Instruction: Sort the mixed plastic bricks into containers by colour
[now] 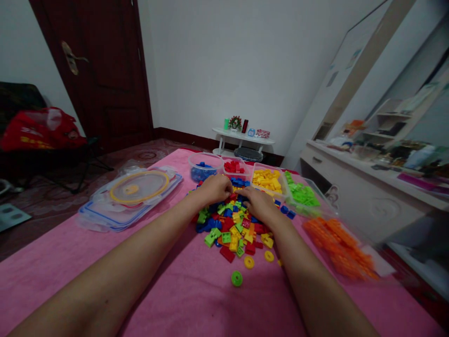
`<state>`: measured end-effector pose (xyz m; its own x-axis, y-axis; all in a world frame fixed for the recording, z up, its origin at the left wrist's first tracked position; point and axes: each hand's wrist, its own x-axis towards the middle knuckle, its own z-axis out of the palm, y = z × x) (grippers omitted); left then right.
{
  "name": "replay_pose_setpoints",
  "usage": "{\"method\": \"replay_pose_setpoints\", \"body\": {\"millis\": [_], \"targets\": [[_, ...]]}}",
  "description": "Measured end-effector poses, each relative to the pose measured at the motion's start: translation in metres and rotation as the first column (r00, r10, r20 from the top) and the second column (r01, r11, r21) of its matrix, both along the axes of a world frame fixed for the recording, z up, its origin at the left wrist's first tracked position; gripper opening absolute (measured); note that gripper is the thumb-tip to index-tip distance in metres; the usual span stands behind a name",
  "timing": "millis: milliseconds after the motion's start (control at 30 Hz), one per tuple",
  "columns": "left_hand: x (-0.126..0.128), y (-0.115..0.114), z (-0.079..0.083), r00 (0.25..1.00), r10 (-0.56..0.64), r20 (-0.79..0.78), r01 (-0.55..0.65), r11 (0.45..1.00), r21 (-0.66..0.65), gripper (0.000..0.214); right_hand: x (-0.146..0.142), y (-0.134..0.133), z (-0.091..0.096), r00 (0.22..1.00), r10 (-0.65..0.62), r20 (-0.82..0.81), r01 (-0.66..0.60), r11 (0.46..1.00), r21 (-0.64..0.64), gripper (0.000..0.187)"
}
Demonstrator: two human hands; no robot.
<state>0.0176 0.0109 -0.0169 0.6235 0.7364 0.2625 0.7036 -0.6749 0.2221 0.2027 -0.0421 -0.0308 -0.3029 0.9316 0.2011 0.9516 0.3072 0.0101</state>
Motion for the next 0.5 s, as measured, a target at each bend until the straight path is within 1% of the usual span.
{"method": "replay_pose_setpoints", "body": {"millis": [67,167,267,333,367,400,433,500], "targets": [[-0.003,0.002,0.005,1.000,-0.018,0.003,0.018,1.000,-0.017,0.023,-0.002,0.001,0.001,1.000,-0.015,0.006,0.015,1.000,0.002,0.044],[-0.014,0.004,0.018,1.000,-0.030,0.000,0.030,0.998,-0.058,0.021,-0.003,0.000,0.001,0.999,-0.045,0.006,0.045,0.999,0.023,0.036],[-0.027,-0.001,0.034,0.995,-0.084,-0.056,0.070,0.975,-0.211,0.021,-0.001,-0.002,0.002,0.997,-0.074,-0.007,0.075,0.996,0.055,0.031],[-0.033,-0.008,0.044,0.977,-0.154,-0.146,0.098,0.937,-0.335,0.030,0.001,-0.003,0.002,0.995,-0.089,-0.037,0.091,0.993,0.072,0.032],[-0.033,-0.013,0.047,0.964,-0.178,-0.200,0.094,0.924,-0.372,0.037,0.002,-0.004,0.003,0.994,-0.089,-0.059,0.094,0.992,0.080,0.032],[-0.032,-0.018,0.049,0.949,-0.188,-0.253,0.081,0.921,-0.381,0.045,0.003,-0.004,0.003,0.993,-0.088,-0.081,0.095,0.992,0.085,0.031],[-0.030,-0.024,0.049,0.937,-0.181,-0.298,0.064,0.929,-0.364,0.052,0.004,-0.005,0.004,0.991,-0.088,-0.102,0.097,0.991,0.089,0.031],[-0.021,-0.034,0.047,0.927,-0.123,-0.355,0.022,0.961,-0.277,0.063,0.004,-0.006,0.007,0.986,-0.094,-0.137,0.107,0.990,0.092,0.030]]}}
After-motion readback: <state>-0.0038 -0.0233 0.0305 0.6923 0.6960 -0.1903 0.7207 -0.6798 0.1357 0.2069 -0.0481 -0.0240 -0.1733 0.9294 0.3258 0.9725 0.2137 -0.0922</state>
